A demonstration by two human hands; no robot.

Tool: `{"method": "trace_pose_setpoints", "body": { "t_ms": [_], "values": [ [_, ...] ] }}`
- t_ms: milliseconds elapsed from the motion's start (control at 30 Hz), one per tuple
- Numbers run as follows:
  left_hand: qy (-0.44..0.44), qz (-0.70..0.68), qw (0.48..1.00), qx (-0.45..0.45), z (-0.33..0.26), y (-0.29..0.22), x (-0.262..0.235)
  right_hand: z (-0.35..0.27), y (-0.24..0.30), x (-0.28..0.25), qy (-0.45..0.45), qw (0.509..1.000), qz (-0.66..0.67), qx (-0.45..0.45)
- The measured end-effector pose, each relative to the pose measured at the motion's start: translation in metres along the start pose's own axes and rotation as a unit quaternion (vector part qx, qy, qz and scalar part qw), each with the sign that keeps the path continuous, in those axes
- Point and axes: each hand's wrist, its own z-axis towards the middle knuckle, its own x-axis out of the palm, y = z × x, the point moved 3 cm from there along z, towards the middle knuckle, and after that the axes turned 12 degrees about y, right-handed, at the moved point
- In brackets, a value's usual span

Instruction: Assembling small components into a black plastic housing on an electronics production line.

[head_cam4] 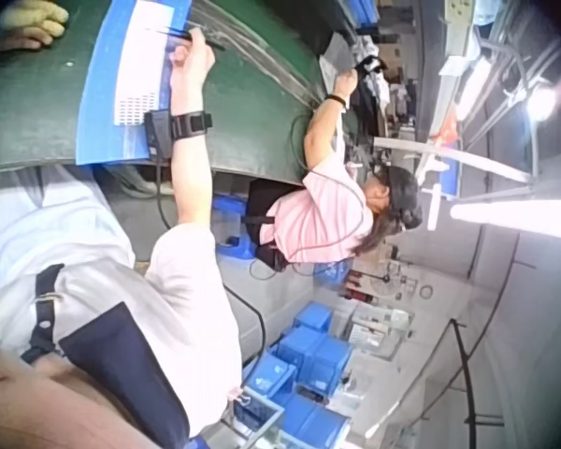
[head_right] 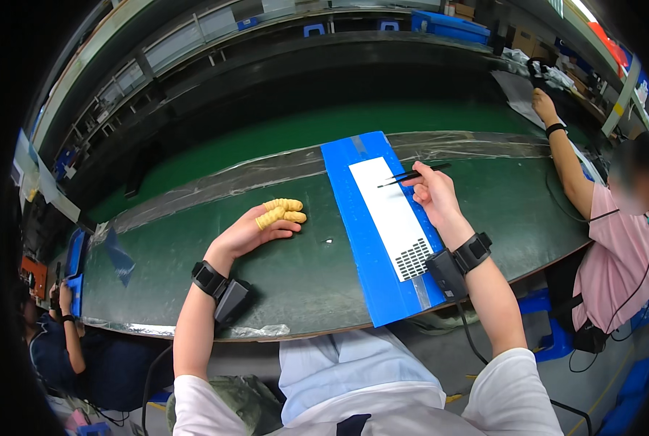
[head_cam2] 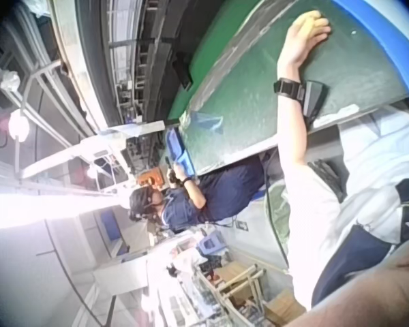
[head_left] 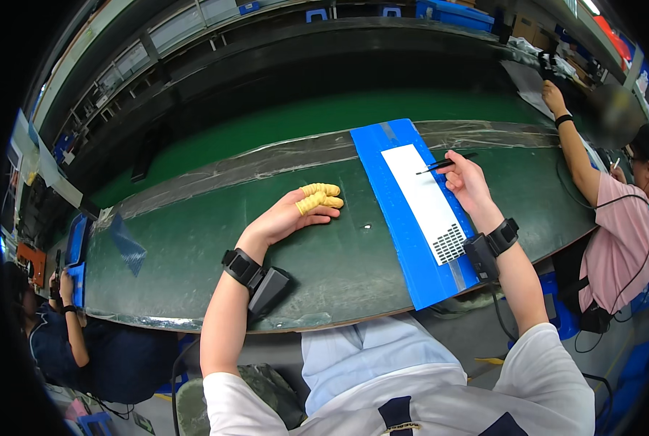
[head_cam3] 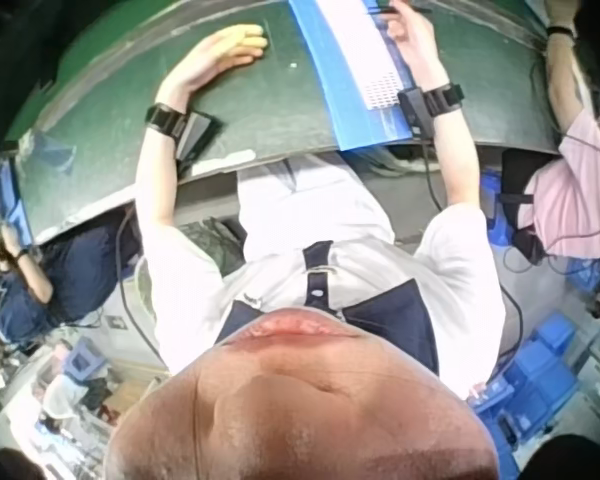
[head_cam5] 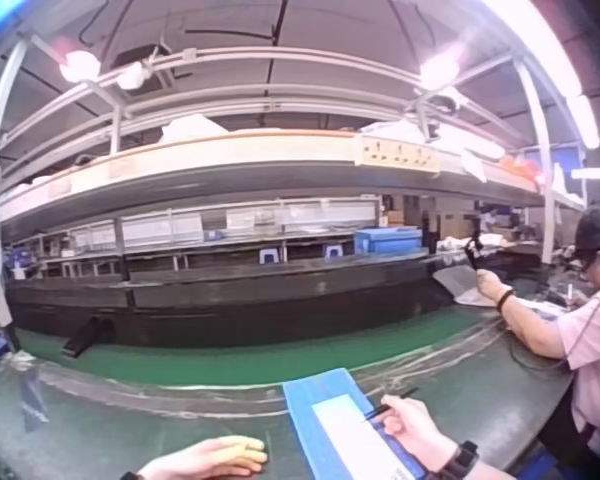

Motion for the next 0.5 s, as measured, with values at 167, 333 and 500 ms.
{"method": "trace_pose_setpoints", "body": {
  "t_ms": [167, 333, 500],
  "values": [
    [0.001, -0.007, 1.000, 0.001, 0.0000, 0.0033, -0.0024, 0.0005, -0.0015, 0.0006, 0.001, 1.000, 0.001, 0.001],
    [-0.001, -0.006, 1.000, -0.002, 0.0005, 0.0023, -0.0019, 0.0007, 0.0005, -0.0012, 0.019, 1.000, 0.001, -0.009],
    [-0.001, -0.017, 1.000, 0.001, 0.0003, 0.0046, -0.0034, -0.0007, 0.0002, 0.0006, 0.016, 1.000, -0.004, -0.010]
  ]
}}
